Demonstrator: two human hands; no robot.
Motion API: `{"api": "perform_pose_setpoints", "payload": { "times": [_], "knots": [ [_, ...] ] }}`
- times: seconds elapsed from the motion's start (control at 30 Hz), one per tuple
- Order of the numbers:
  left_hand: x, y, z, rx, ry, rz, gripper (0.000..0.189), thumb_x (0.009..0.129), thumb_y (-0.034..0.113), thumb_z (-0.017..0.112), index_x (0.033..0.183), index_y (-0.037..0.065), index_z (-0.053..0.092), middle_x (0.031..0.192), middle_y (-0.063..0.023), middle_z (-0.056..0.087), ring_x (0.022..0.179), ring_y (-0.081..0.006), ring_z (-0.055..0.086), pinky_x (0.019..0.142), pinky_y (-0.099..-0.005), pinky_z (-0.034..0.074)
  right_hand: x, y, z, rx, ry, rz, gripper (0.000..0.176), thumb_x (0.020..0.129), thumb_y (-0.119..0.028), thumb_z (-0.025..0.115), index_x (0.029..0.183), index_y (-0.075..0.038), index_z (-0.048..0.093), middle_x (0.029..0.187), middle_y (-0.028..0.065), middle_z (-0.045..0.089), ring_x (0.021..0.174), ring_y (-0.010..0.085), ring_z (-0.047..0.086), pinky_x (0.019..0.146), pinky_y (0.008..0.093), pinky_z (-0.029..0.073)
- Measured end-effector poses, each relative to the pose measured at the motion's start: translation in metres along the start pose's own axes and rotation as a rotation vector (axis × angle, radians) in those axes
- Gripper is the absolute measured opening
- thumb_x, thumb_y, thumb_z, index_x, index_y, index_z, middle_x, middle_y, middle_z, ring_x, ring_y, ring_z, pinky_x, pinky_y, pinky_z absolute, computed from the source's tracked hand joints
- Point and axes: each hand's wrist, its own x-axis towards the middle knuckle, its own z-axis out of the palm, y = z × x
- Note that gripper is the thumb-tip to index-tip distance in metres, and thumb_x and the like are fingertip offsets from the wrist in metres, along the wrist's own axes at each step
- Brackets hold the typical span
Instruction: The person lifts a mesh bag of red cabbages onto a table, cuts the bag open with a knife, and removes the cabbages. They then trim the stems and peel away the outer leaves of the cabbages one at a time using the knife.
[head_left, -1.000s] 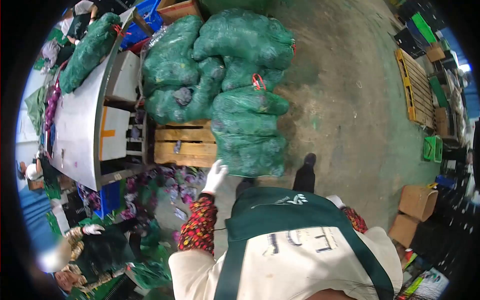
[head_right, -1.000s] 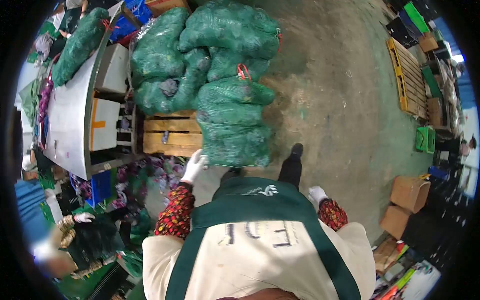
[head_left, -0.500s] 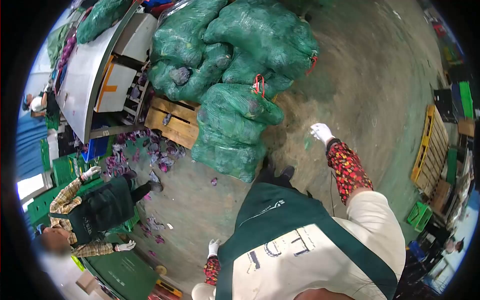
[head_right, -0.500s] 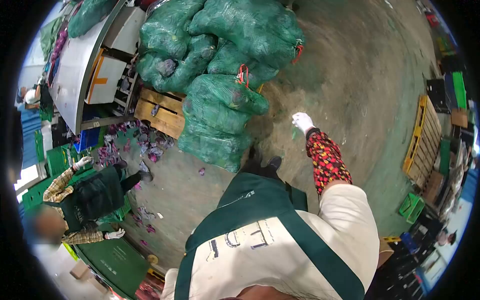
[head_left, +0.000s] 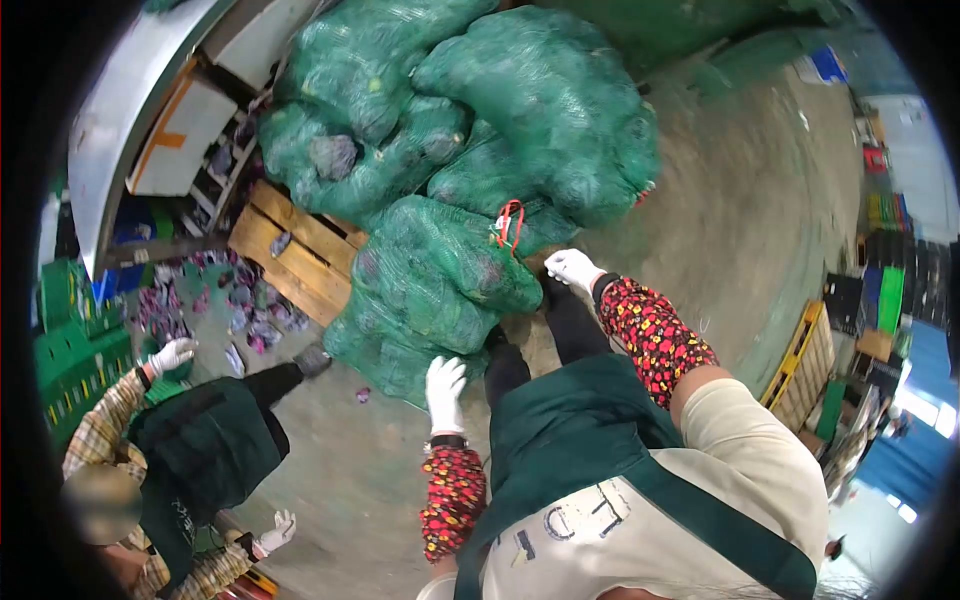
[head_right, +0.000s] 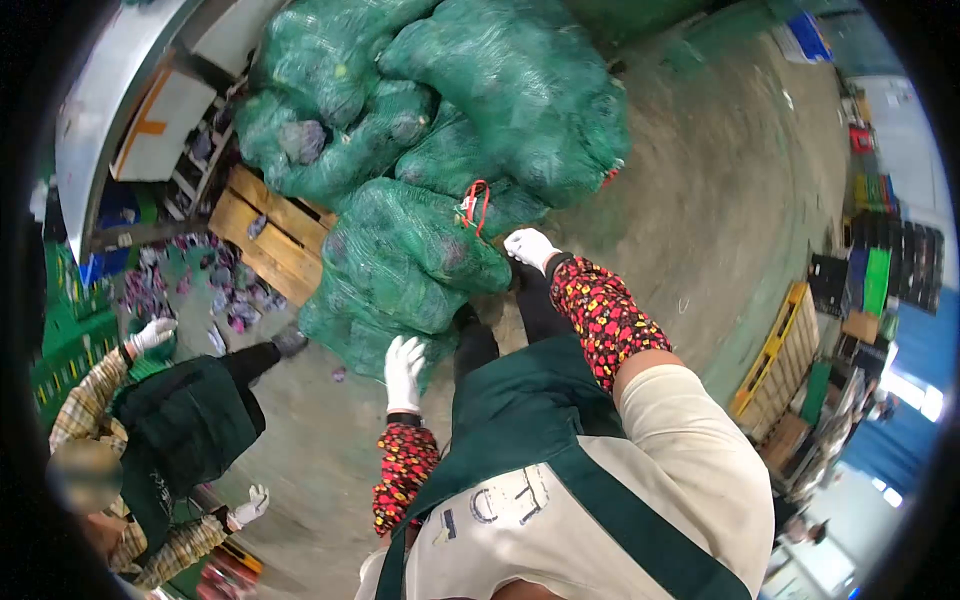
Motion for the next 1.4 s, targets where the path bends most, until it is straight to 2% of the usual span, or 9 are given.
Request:
{"api": "perform_pose_setpoints", "payload": {
  "times": [0.07, 0.13, 0.17, 0.23, 0.4, 0.57, 0.9, 1.17, 1.4],
  "knots": [
    [-0.008, -0.007, 0.080, 0.021, -0.207, 0.085, 0.042, 0.098, 0.011, 0.040, 0.139, 0.003, 0.035, 0.123, -0.0148, 0.056, 0.106, -0.0216, 0.061, 0.084, -0.0281, 0.052, 0.041, -0.016, 0.008, -0.041, -0.045, -0.075, 0.019, 0.083, -0.025, 0.064, 0.074, -0.008, 0.065, 0.063, 0.0000, 0.057, 0.056, 0.0098, 0.050, 0.050, 0.0260, 0.041],
    [-0.013, -0.017, 0.135, -0.324, -0.057, -0.341, 0.042, 0.098, 0.012, 0.039, 0.139, 0.004, 0.036, 0.131, -0.0151, 0.052, 0.117, -0.0245, 0.054, 0.095, -0.0354, 0.047, 0.099, -0.014, 0.023, -0.281, 0.008, -0.263, 0.020, 0.081, -0.026, 0.065, 0.079, -0.007, 0.068, 0.072, 0.0047, 0.064, 0.066, 0.0143, 0.059, 0.061, 0.0276, 0.046],
    [-0.010, -0.062, 0.132, 0.074, -0.410, 0.075, 0.041, 0.099, 0.015, 0.040, 0.139, 0.004, 0.036, 0.136, -0.0145, 0.048, 0.127, -0.0271, 0.046, 0.102, -0.0404, 0.041, 0.134, -0.007, 0.030, -0.508, -0.006, -0.423, 0.028, 0.081, -0.026, 0.065, 0.097, -0.004, 0.069, 0.087, 0.0126, 0.069, 0.083, 0.0215, 0.065, 0.076, 0.0306, 0.050],
    [-0.001, -0.082, 0.164, -1.179, 0.110, -0.642, 0.047, 0.100, 0.028, 0.040, 0.141, 0.005, 0.035, 0.142, -0.0159, 0.043, 0.134, -0.0318, 0.038, 0.108, -0.0441, 0.035, 0.178, -0.003, 0.051, -0.395, -0.059, -0.275, 0.054, 0.081, -0.030, 0.063, 0.126, -0.002, 0.053, 0.116, 0.0185, 0.062, 0.109, 0.0291, 0.059, 0.093, 0.0371, 0.046],
    [0.095, -0.163, 0.155, -1.122, 0.419, -0.440, 0.053, 0.100, 0.034, 0.037, 0.143, 0.004, 0.029, 0.146, -0.0163, 0.036, 0.135, -0.0323, 0.035, 0.110, -0.0426, 0.033, 0.239, -0.030, 0.106, -0.804, 0.151, -0.278, 0.075, 0.083, -0.049, 0.061, 0.133, 0.005, 0.044, 0.136, 0.0279, 0.044, 0.130, 0.0377, 0.040, 0.107, 0.0444, 0.032],
    [0.131, -0.146, 0.158, -1.112, 0.431, -0.309, 0.053, 0.101, 0.035, 0.032, 0.144, 0.003, 0.027, 0.146, -0.0191, 0.035, 0.134, -0.0339, 0.037, 0.110, -0.0423, 0.032, 0.243, -0.048, 0.102, -0.682, 0.210, 0.026, 0.101, 0.072, -0.073, 0.060, 0.117, 0.016, 0.048, 0.114, 0.0321, 0.058, 0.109, 0.0415, 0.057, 0.095, 0.0407, 0.044],
    [0.209, -0.178, 0.156, -1.544, 0.290, -0.263, 0.058, 0.098, 0.041, 0.038, 0.142, 0.004, 0.030, 0.145, -0.0176, 0.037, 0.132, -0.0365, 0.038, 0.111, -0.0485, 0.028, 0.251, 0.009, 0.071, 0.572, -0.371, 0.075, 0.025, 0.092, -0.024, 0.059, 0.111, -0.007, 0.061, 0.104, 0.0050, 0.066, 0.091, 0.0180, 0.062, 0.082, 0.0347, 0.050],
    [0.254, -0.138, 0.208, -1.567, 0.432, -0.063, 0.077, 0.092, 0.062, 0.037, 0.142, 0.003, 0.030, 0.149, -0.0188, 0.030, 0.132, -0.0396, 0.035, 0.109, -0.0546, 0.029, 0.100, -0.132, 0.028, 0.000, -0.564, -0.131, 0.031, 0.086, -0.014, 0.061, 0.115, -0.004, 0.058, 0.098, 0.0002, 0.064, 0.085, 0.0103, 0.058, 0.077, 0.0266, 0.048],
    [0.210, -0.141, 0.212, -1.141, 0.503, 0.093, 0.048, 0.092, 0.034, 0.053, 0.125, 0.000, 0.051, 0.125, -0.0152, 0.056, 0.110, -0.0339, 0.053, 0.097, -0.0464, 0.042, 0.058, -0.091, -0.005, -0.059, -0.657, -0.072, 0.033, 0.077, 0.003, 0.057, 0.110, 0.000, 0.059, 0.095, 0.0023, 0.064, 0.082, 0.0131, 0.059, 0.073, 0.0278, 0.049]
  ]
}}
